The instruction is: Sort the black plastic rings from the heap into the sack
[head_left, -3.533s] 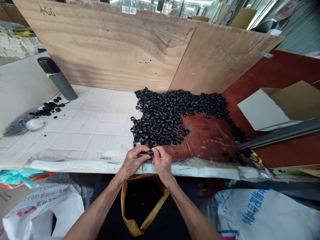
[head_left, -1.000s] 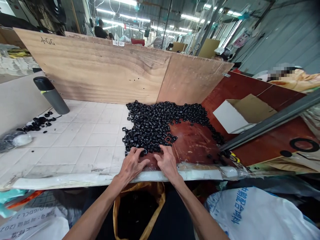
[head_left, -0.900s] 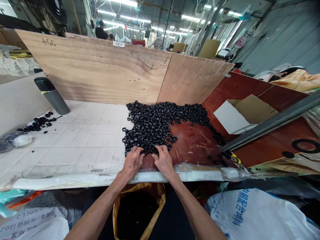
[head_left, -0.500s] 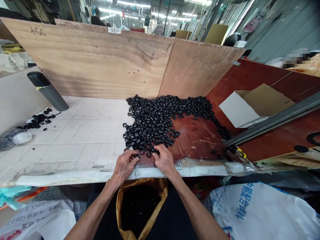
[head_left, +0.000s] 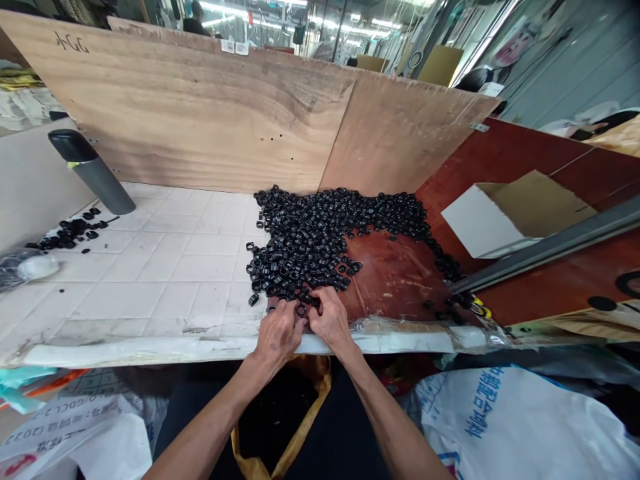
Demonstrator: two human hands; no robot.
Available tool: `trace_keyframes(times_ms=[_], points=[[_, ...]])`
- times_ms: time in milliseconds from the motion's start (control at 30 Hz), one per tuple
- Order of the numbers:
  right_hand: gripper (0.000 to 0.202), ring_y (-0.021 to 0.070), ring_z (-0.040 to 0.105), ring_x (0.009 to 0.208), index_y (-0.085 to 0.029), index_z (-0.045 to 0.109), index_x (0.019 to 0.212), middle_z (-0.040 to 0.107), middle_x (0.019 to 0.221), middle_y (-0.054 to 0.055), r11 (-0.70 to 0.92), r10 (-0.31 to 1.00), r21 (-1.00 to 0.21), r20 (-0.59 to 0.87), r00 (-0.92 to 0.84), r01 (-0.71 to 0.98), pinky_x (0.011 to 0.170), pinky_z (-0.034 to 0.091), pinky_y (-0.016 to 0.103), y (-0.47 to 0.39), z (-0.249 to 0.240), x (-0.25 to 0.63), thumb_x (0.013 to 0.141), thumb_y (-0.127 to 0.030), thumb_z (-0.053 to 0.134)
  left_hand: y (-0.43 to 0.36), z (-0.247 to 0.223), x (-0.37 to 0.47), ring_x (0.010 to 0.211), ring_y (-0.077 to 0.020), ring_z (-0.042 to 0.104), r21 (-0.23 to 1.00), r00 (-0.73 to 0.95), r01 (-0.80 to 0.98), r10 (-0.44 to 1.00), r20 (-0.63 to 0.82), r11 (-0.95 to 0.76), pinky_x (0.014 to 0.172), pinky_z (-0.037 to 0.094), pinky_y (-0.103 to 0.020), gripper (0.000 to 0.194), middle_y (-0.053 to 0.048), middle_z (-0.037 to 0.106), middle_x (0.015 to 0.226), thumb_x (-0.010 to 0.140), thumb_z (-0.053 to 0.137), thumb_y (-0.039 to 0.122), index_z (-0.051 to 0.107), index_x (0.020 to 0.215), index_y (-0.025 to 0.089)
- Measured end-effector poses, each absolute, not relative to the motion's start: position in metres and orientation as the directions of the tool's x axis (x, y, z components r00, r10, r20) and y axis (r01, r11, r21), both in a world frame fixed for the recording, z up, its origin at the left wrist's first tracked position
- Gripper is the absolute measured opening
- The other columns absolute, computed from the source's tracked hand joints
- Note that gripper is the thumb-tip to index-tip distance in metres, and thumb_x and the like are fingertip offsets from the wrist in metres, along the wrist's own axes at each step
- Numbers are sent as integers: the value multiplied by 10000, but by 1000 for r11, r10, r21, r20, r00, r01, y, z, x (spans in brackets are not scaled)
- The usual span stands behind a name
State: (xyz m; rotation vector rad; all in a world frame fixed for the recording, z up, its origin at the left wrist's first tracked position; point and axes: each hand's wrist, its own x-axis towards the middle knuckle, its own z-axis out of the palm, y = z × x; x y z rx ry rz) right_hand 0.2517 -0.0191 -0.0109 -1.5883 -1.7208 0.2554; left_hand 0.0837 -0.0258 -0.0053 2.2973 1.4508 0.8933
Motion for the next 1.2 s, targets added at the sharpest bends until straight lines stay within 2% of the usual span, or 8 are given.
trace_keyframes(times_ms=[167, 467, 600, 733, 833, 1000, 1100, 1200], points=[[256, 141, 559, 614, -180, 671, 1055, 640, 967, 54, 189, 945, -724, 318, 78, 663, 669, 529, 301, -18, -9, 253, 821, -135, 579, -16, -3, 97, 880, -247, 675, 555, 320, 713, 903, 285, -428, 734, 546, -328, 155, -77, 658, 962, 854, 626, 122, 644, 981, 209], [177, 199, 655, 943, -211, 723, 1056, 671, 1070, 74, 302, 951, -903, 307, -33, 307, 786, 573, 302, -29, 2, 261, 903, -251, 641, -20, -6, 83, 804, -188, 670, 765, 220, 474, 900, 377, -436, 730, 588, -315, 325, -63, 664, 986, 798, 591, 47, 659, 1085, 184], [250, 199, 649, 945, -224, 748, 1131, 639, 1088, 81, 304, 953, -910, 285, -107, 281, 676, 583, 273, -30, 4, 260, 921, -254, 615, -16, -4, 81, 735, -143, 662, 827, 192, 382, 911, 366, -413, 667, 596, -287, 327, -84, 655, 1081, 791, 600, 49, 710, 1075, 166], [294, 216, 650, 1064, -244, 751, 1181, 667, 1130, 80, 392, 919, -873, 363, -150, 288, 944, 558, 369, -29, 2, 259, 923, -223, 613, -14, -4, 80, 875, -183, 716, 859, 206, 336, 920, 334, -387, 719, 615, -296, 385, -85, 703, 1107, 808, 604, 58, 704, 1156, 189], [371, 202, 692, 964, -241, 677, 1261, 716, 1067, 68, 306, 952, -929, 296, -79, 208, 881, 586, 343, -29, -3, 257, 891, -258, 679, -15, -5, 81, 903, -191, 744, 922, 159, 264, 956, 247, -282, 781, 634, -320, 382, -77, 738, 1065, 817, 655, 96, 651, 1189, 184], [152, 201, 699, 893, -222, 740, 1005, 722, 981, 63, 295, 955, -937, 297, -21, 186, 815, 594, 326, -29, 0, 256, 864, -281, 735, -18, -5, 83, 792, -179, 769, 973, 119, 181, 985, 124, -145, 774, 650, -325, 227, -43, 767, 941, 812, 710, 158, 627, 1022, 181], [146, 222, 683, 990, -232, 791, 1010, 720, 1020, 77, 380, 924, -889, 377, -61, 255, 891, 569, 361, -29, 6, 257, 913, -274, 691, -18, -5, 82, 775, -178, 775, 968, 144, 167, 976, 166, -189, 764, 656, -321, 198, -40, 780, 963, 837, 695, 176, 669, 1033, 188], [212, 208, 692, 947, -241, 776, 1103, 718, 1047, 73, 363, 930, -901, 366, -33, 237, 847, 582, 341, -29, 5, 257, 912, -285, 696, -16, -5, 80, 876, -202, 775, 927, 153, 207, 946, 285, -313, 829, 652, -350, 202, -58, 783, 1029, 853, 695, 181, 718, 1053, 196]])
